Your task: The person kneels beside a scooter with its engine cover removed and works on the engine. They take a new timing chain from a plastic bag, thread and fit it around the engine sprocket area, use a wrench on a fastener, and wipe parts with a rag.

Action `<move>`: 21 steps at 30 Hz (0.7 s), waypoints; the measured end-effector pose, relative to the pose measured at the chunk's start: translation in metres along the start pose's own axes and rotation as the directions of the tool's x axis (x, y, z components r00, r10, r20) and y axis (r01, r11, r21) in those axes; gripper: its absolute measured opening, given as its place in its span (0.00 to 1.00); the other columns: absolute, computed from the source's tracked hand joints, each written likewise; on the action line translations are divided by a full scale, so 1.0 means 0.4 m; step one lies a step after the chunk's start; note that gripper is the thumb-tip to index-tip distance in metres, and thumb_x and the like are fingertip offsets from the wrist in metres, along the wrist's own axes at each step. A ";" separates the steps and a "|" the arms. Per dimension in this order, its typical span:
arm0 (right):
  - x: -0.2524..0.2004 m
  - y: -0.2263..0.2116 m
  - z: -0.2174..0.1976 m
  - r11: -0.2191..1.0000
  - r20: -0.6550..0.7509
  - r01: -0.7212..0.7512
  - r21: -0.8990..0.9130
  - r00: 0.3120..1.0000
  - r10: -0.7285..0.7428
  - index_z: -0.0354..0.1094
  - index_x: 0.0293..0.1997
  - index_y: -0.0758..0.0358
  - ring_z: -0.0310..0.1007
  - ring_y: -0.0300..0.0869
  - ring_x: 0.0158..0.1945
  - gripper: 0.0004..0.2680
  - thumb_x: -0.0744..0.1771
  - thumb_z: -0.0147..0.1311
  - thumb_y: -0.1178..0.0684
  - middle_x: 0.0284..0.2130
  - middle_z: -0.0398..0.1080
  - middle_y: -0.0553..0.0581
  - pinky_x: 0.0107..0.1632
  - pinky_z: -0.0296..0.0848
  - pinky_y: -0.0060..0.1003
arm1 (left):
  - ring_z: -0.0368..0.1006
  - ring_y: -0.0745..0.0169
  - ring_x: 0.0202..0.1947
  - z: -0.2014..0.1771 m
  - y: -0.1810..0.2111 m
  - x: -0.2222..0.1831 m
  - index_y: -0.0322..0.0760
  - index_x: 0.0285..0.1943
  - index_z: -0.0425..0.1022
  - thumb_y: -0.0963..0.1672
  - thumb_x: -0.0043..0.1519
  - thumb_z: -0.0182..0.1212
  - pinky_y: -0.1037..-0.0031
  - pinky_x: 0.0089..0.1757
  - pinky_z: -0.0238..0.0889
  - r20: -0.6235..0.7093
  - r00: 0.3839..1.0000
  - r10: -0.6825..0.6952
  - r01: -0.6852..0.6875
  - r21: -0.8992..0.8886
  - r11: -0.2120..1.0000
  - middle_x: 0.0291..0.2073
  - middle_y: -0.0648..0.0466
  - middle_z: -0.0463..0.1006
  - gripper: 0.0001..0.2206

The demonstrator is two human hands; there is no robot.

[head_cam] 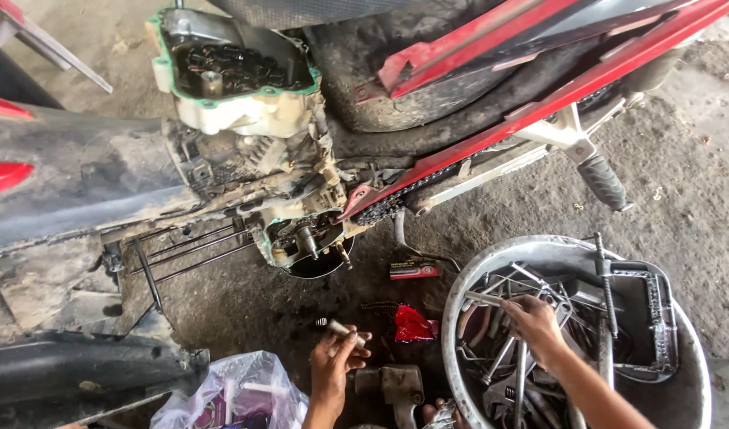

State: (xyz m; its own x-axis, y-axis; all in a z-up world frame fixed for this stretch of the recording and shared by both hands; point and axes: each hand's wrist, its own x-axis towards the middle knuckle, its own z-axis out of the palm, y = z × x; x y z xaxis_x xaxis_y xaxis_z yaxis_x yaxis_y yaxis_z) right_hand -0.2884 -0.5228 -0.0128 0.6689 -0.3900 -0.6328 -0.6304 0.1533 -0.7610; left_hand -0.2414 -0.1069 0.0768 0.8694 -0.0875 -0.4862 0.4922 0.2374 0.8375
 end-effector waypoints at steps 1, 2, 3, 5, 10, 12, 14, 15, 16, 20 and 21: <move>-0.025 -0.022 0.019 0.998 -0.078 0.022 -0.058 0.997 -0.027 0.75 0.45 0.68 0.63 0.36 0.19 0.11 0.65 0.61 0.50 0.24 0.72 0.57 0.22 0.66 0.33 | 0.80 0.60 0.29 0.002 -0.001 0.000 0.33 0.51 0.76 0.46 0.62 0.62 0.73 0.31 0.71 0.002 1.000 -0.008 0.008 0.006 1.000 0.38 0.45 0.86 0.13; -0.050 -0.044 0.036 0.992 -0.154 0.040 -0.116 0.986 -0.058 0.76 0.44 0.70 0.61 0.36 0.17 0.11 0.64 0.63 0.51 0.23 0.73 0.58 0.19 0.63 0.33 | 0.80 0.60 0.29 0.005 -0.001 -0.001 0.33 0.50 0.76 0.46 0.62 0.62 0.73 0.31 0.70 0.005 1.000 -0.017 0.017 0.011 1.000 0.38 0.45 0.86 0.13; -0.050 -0.048 0.037 0.992 -0.150 0.040 -0.116 0.987 -0.057 0.76 0.44 0.70 0.61 0.36 0.17 0.11 0.64 0.63 0.51 0.23 0.73 0.58 0.19 0.63 0.33 | 0.80 0.60 0.29 0.008 0.006 -0.007 0.33 0.50 0.76 0.46 0.62 0.62 0.73 0.31 0.70 0.001 1.000 -0.017 0.017 0.012 1.000 0.38 0.45 0.86 0.13; -0.052 -0.060 0.037 0.997 -0.173 -0.012 -0.071 0.985 0.000 0.75 0.46 0.71 0.63 0.37 0.17 0.12 0.64 0.65 0.51 0.23 0.74 0.58 0.18 0.63 0.31 | 0.80 0.60 0.30 0.018 0.024 -0.018 0.34 0.50 0.77 0.46 0.61 0.63 0.73 0.31 0.70 -0.018 0.998 -0.067 0.067 0.011 0.998 0.38 0.45 0.86 0.14; -0.102 -0.113 0.030 0.973 -0.187 0.009 -0.230 0.981 -0.054 0.79 0.48 0.62 0.63 0.35 0.19 0.12 0.64 0.64 0.50 0.28 0.77 0.56 0.19 0.64 0.32 | 0.81 0.56 0.33 0.011 0.037 -0.029 0.33 0.49 0.77 0.47 0.60 0.64 0.69 0.34 0.72 -0.021 0.999 -0.041 0.039 -0.081 0.996 0.40 0.43 0.86 0.14; -0.155 -0.168 0.054 0.946 -0.169 0.053 -0.319 0.979 -0.112 0.79 0.48 0.63 0.69 0.33 0.21 0.11 0.64 0.65 0.50 0.31 0.79 0.54 0.21 0.70 0.30 | 0.81 0.53 0.37 0.016 0.043 -0.040 0.34 0.49 0.77 0.47 0.60 0.64 0.66 0.37 0.72 -0.037 0.998 -0.043 0.037 -0.151 0.988 0.41 0.42 0.86 0.14; -0.228 -0.231 0.087 0.877 -0.079 0.156 -0.454 0.974 -0.214 0.80 0.47 0.64 0.76 0.32 0.29 0.10 0.65 0.64 0.50 0.35 0.82 0.55 0.29 0.73 0.27 | 0.80 0.46 0.52 0.030 0.036 -0.041 0.35 0.47 0.77 0.49 0.59 0.62 0.55 0.52 0.72 0.035 0.982 -0.186 0.182 -0.445 0.877 0.48 0.42 0.84 0.14; -0.272 -0.251 0.121 0.878 -0.076 0.158 -0.452 0.974 -0.215 0.80 0.47 0.64 0.76 0.32 0.29 0.10 0.65 0.64 0.50 0.35 0.82 0.55 0.29 0.73 0.27 | 0.80 0.46 0.52 0.043 0.032 -0.046 0.35 0.47 0.77 0.49 0.59 0.62 0.55 0.52 0.72 0.033 0.982 -0.184 0.179 -0.443 0.879 0.48 0.42 0.84 0.14; -0.316 -0.270 0.153 0.904 0.033 0.177 -0.390 0.983 -0.178 0.79 0.50 0.63 0.73 0.39 0.27 0.10 0.66 0.62 0.52 0.34 0.82 0.59 0.27 0.68 0.33 | 0.77 0.45 0.57 0.057 0.027 -0.051 0.35 0.45 0.77 0.49 0.59 0.63 0.53 0.57 0.68 0.098 0.977 -0.192 0.215 -0.509 0.833 0.51 0.42 0.84 0.14; -0.420 -0.246 0.291 0.856 0.202 0.444 -0.265 0.894 -0.401 0.79 0.47 0.65 0.80 0.38 0.33 0.09 0.66 0.59 0.55 0.36 0.82 0.55 0.36 0.77 0.32 | 0.76 0.49 0.61 0.132 0.035 -0.091 0.37 0.39 0.77 0.51 0.59 0.63 0.57 0.61 0.64 0.220 0.946 -0.237 0.321 -0.541 0.777 0.53 0.45 0.85 0.14; -0.441 -0.249 0.319 0.858 0.207 0.443 -0.261 0.894 -0.399 0.79 0.47 0.65 0.80 0.38 0.33 0.09 0.66 0.59 0.55 0.36 0.82 0.55 0.36 0.77 0.32 | 0.76 0.49 0.61 0.138 0.007 -0.089 0.37 0.39 0.77 0.51 0.59 0.63 0.57 0.61 0.64 0.214 0.947 -0.238 0.318 -0.540 0.780 0.53 0.45 0.85 0.14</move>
State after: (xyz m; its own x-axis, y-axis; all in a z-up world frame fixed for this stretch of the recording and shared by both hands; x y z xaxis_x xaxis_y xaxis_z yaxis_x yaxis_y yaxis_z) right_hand -0.2934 -0.3536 0.1562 0.9304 -0.2221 -0.2916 -0.3471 -0.2786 -0.8955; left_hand -0.2685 -0.1567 0.1101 0.7156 -0.3468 -0.6064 0.6374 0.6793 0.3636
